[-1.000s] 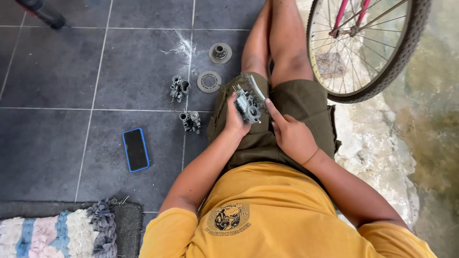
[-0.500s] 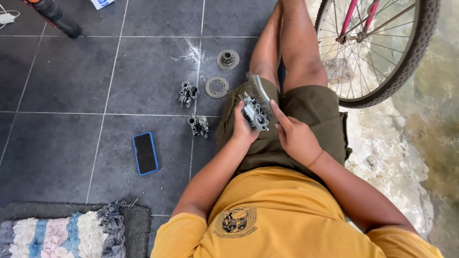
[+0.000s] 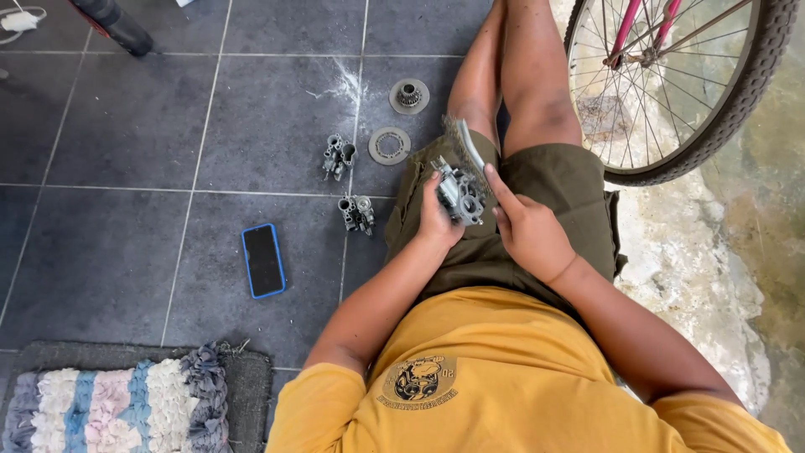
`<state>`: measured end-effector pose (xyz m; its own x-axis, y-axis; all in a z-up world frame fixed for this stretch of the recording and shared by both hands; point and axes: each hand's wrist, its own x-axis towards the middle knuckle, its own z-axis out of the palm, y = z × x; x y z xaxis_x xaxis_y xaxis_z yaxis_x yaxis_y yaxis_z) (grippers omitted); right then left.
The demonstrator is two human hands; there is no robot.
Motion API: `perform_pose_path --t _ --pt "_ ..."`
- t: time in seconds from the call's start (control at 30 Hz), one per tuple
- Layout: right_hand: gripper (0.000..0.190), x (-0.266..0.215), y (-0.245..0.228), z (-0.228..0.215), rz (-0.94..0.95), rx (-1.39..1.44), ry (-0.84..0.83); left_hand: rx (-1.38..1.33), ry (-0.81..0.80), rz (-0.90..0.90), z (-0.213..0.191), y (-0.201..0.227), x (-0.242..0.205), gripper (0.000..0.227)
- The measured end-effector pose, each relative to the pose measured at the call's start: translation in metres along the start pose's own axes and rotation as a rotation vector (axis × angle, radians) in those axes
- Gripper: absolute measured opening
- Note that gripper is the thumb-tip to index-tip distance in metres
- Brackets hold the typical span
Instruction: Cleaning a motorcycle carburetor body using a wire brush to remove dirt and oxidation while sitting on the floor.
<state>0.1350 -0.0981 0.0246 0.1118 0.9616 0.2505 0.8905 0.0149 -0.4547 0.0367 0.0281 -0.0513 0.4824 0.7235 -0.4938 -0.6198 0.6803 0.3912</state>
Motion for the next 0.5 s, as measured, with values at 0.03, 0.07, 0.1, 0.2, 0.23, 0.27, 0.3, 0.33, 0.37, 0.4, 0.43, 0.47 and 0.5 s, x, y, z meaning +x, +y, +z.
perform_pose_path --t 0.03,0.07,0.1,0.2,0.23,0.27,0.3,0.33,0.37,0.4,0.43,0.47,0.5 --pt "0.061 -0.005 -0.001 -0.001 -0.002 0.0 0.008 0.005 -0.006 0.003 -0.014 -0.004 0.018 0.092" --pt "0.061 -0.014 -0.003 -0.002 0.023 -0.02 -0.017 -0.08 -0.02 -0.003 -0.03 -0.012 0.034 0.078" --pt "0.06 -0.023 -0.005 -0.002 0.047 -0.04 -0.042 -0.166 -0.034 -0.009 -0.047 -0.019 0.05 0.065" --pt "0.062 -0.054 0.002 -0.016 0.116 -0.003 -0.113 -0.168 -0.038 -0.023 -0.053 -0.021 0.048 0.066" --pt "0.062 -0.055 0.003 -0.015 0.115 -0.009 -0.12 -0.177 -0.036 -0.026 -0.055 -0.02 0.047 0.066" --pt "0.063 -0.056 0.005 -0.015 0.122 -0.001 -0.114 -0.166 -0.042 -0.032 -0.055 -0.019 0.046 0.067" --pt "0.063 -0.059 0.008 -0.016 0.128 0.007 -0.107 -0.154 -0.047 -0.039 -0.054 -0.02 0.044 0.067" --pt "0.063 -0.046 0.005 -0.012 0.139 0.007 -0.099 -0.145 -0.052 -0.048 -0.052 -0.021 0.045 0.067" --pt "0.062 -0.033 0.003 -0.01 0.107 -0.008 -0.088 -0.121 -0.065 -0.06 -0.048 -0.023 0.045 0.068" --pt "0.061 -0.015 0.001 -0.006 0.061 -0.017 -0.076 -0.096 -0.077 -0.057 -0.045 -0.019 0.046 0.069" --pt "0.061 -0.001 0.005 -0.005 0.058 -0.012 -0.065 -0.087 -0.082 -0.051 -0.044 -0.021 0.048 0.069" --pt "0.061 0.009 0.007 -0.002 0.029 0.009 -0.043 -0.09 -0.063 -0.046 -0.047 -0.023 0.046 0.069" --pt "0.06 0.02 0.01 0.001 0.0 0.03 -0.021 -0.094 -0.045 -0.042 -0.051 -0.026 0.045 0.069"
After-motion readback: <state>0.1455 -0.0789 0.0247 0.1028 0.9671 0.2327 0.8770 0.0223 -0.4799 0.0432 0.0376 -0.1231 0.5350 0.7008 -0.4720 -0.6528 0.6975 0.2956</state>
